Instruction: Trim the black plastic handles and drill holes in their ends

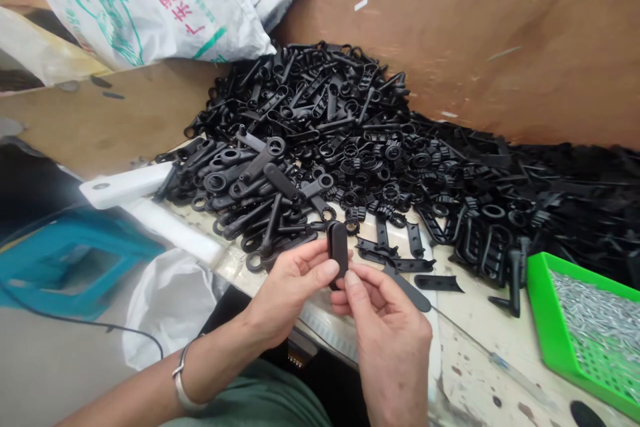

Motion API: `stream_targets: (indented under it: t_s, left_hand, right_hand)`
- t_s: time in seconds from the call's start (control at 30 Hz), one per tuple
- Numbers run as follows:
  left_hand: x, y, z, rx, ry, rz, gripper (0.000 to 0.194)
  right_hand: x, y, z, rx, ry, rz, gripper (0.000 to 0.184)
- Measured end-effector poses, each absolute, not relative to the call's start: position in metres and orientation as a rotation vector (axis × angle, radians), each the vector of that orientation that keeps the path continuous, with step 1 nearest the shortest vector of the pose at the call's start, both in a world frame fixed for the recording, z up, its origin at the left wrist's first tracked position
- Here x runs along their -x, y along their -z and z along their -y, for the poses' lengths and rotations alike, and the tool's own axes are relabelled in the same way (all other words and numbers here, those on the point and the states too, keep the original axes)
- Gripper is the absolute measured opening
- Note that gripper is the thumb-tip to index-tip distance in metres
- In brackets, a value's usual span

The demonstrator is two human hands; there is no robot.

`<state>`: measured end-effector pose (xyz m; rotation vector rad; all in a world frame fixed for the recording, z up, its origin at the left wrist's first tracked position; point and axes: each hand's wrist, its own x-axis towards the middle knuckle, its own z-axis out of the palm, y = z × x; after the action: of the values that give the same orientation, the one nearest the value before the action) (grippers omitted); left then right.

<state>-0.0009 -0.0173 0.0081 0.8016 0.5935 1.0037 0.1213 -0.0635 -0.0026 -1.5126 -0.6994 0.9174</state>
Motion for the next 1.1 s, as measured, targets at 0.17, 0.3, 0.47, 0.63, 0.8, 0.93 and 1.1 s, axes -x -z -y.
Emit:
stream_targets:
  t_s: [0.17, 0.3, 0.47, 0.63, 0.8, 0.93, 1.1]
  left_hand:
    - [-0.001, -0.006, 0.016, -0.941, -1.009, -0.677, 0.019]
    - [0.003, -0.002, 0.016, -1.125, -0.970, -0.774, 0.019]
    - [0.008, -0.004, 0.019, -1.331, -0.942, -0.859, 0.031]
    - [0.008, -0.007, 0.021, -1.411, -0.912, -0.815, 0.038]
    - [0.008, -0.005, 0.019, -1.434, -0.942, -0.755, 0.037]
    - [0.006, -0.006, 0.016, -1.483, -0.925, -0.846, 0.028]
    - [0.005, -0.007, 0.012, -1.563, -0.841, -0.934, 0.021]
  right_hand:
    - [-0.125, 0.001, 0.062, 1.613, -0.986, 0.798, 0.053]
    - [-0.138, 0.000, 0.065, 1.826, -0.891, 1.108, 0.053]
    - [-0.142, -0.010, 0.055, 1.710, -0.601, 1.168, 0.050]
    - [-0.134, -0.012, 0.038, 1.381, -1.060, 0.983, 0.050]
    - [-0.130, 0.000, 0.040, 1.255, -1.108, 0.805, 0.040]
    - [-0.127, 0.009, 0.045, 1.312, -0.973, 0.838, 0.039]
    - [-0.125, 0.012, 0.039, 1.226, -1.017, 0.729, 0.037]
